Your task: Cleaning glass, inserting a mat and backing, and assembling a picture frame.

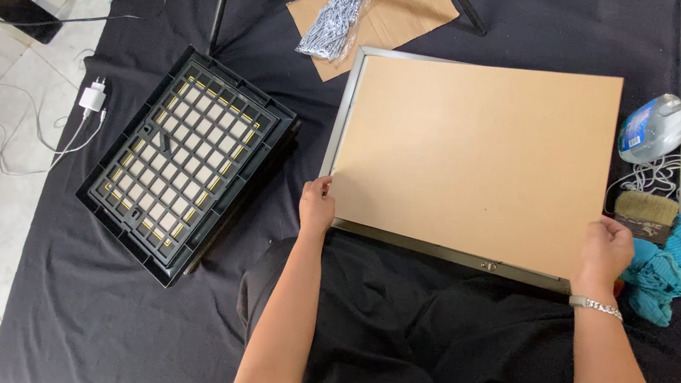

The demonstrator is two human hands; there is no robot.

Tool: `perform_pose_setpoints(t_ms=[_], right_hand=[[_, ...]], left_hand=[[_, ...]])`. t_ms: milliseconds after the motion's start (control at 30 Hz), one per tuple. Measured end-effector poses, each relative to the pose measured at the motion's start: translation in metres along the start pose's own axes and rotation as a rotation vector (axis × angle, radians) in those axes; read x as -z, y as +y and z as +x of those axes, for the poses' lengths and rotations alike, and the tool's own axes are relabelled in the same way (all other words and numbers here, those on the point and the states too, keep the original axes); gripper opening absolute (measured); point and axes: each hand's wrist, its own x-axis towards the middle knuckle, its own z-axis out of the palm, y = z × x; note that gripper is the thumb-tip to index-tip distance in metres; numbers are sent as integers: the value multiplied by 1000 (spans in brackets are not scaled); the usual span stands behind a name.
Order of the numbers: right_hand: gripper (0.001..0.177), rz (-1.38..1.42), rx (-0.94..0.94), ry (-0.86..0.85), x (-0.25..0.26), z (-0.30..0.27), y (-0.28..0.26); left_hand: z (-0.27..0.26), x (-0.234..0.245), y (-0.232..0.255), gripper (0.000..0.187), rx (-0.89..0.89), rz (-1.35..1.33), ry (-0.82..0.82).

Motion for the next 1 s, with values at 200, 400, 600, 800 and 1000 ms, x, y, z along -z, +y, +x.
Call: perform_pose_setpoints(t_ms=[200,400,600,800,1000], right_hand=[[18,23,70,-44,-5,4,11],[21,83,39,-105,-8,1,9],[20,73,49,-106,-12,4,20],[20,-64,35,-136,-8,-3,10],[24,-277,-16,-205,-5,-20,-21]], left_hand=[[3,-6,-5,46,-62,8,5],[-13,8,19,37,-63,81,76],[-12,30,25,33,226,-7,105],[2,14,-7,43,232,148,61],[-8,17,18,83,201,232,-43]])
